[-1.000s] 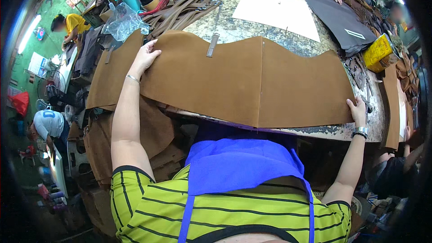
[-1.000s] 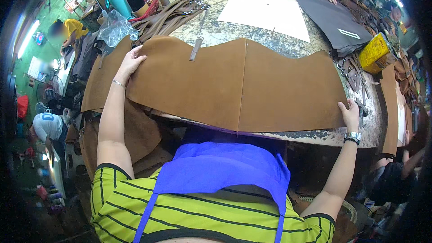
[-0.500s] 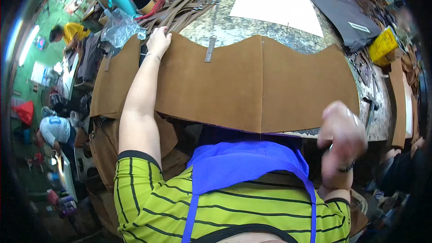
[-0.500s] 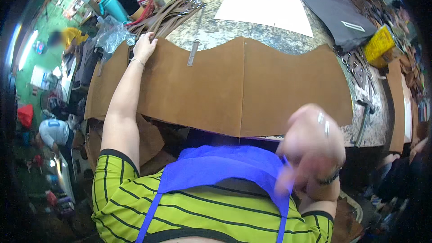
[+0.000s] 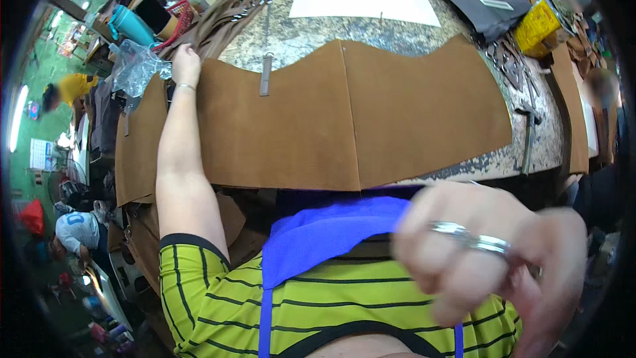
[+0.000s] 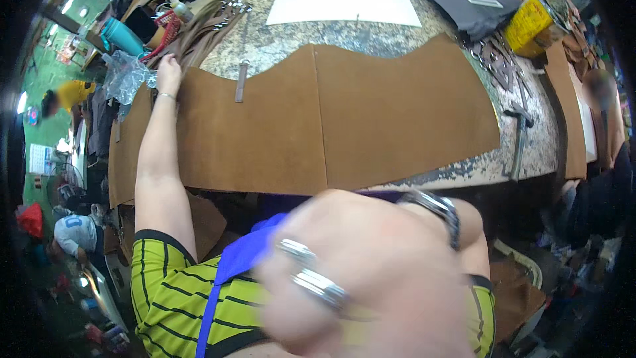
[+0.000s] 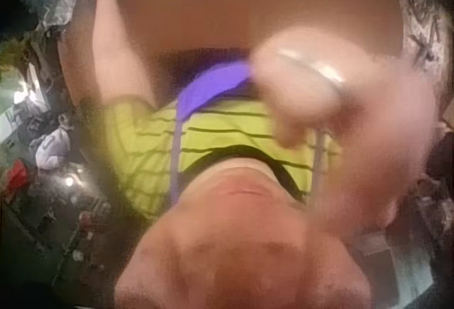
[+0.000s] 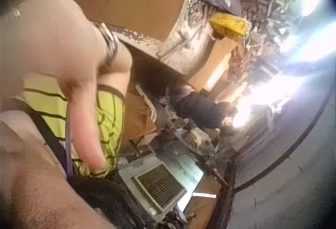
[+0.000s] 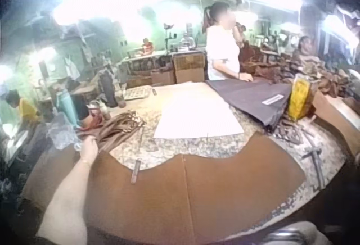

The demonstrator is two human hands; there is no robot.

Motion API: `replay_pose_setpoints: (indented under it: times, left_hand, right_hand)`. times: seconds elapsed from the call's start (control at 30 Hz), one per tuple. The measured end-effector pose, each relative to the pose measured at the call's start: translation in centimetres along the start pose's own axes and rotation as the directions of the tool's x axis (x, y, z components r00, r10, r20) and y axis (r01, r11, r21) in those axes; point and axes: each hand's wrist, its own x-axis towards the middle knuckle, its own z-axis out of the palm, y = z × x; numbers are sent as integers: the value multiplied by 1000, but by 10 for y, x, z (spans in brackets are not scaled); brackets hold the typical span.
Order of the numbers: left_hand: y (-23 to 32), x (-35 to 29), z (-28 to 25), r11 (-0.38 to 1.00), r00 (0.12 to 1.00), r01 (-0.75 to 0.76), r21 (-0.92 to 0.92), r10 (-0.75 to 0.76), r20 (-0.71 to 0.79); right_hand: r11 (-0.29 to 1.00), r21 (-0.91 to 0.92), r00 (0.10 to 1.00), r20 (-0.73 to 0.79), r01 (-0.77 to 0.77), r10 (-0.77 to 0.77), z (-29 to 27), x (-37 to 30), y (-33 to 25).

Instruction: Applying reinforcing strips to a leather panel and hammering them down to secure the bond.

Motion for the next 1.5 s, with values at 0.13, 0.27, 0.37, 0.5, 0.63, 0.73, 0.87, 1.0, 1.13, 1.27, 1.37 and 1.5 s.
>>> replay_pose_setpoints:
  times: [0.13,0.27,0.37,0.5,0.63,0.73,0.87,1.0,1.13,1.27,1.37,1.5]
  left_hand:
    - [76,-1,-3,707,987,154,-690,-73,145]
    - [117,-59,-34,441,957,286,-851,-82,279]
    - [140,-105,-53,232,954,301,-925,-77,291]
    - [204,-183,-87,-59,893,448,-892,81,443]
    - [236,-264,-120,-254,690,722,-644,184,700]
    - [241,-302,-137,-99,547,831,-548,327,770]
    - [236,-321,-138,165,407,789,-592,581,705]
    - [245,-302,-148,473,231,598,-647,672,704]
    - [235,-296,-134,315,285,786,-532,579,764]
    - [244,-262,-148,1,377,909,-416,420,826]
    - [247,-251,-149,-168,428,904,-394,372,824]
    - [245,-260,-137,-267,535,845,-464,438,722]
  right_hand:
    - [983,68,981,-106,170,-163,25,34,60]
    - [929,183,944,-136,322,-301,57,-2,66]
    - [861,241,894,-153,447,-422,109,14,115]
    - [934,334,961,191,127,-199,78,22,123]
    - [742,-400,839,-168,-538,518,-6,-27,111]
    - [308,-465,535,-507,-830,675,-35,-87,125]
    - [389,29,305,-567,-921,765,-27,-102,136]
    - [493,152,339,-555,-857,760,-28,-100,147]
    - [444,-188,453,-633,-876,628,-16,-93,128]
    - [392,-467,601,-491,-792,630,-4,-104,118]
    - [409,-585,697,-436,-700,570,6,-124,125]
    - [376,-603,668,-380,-704,640,-3,-122,119]
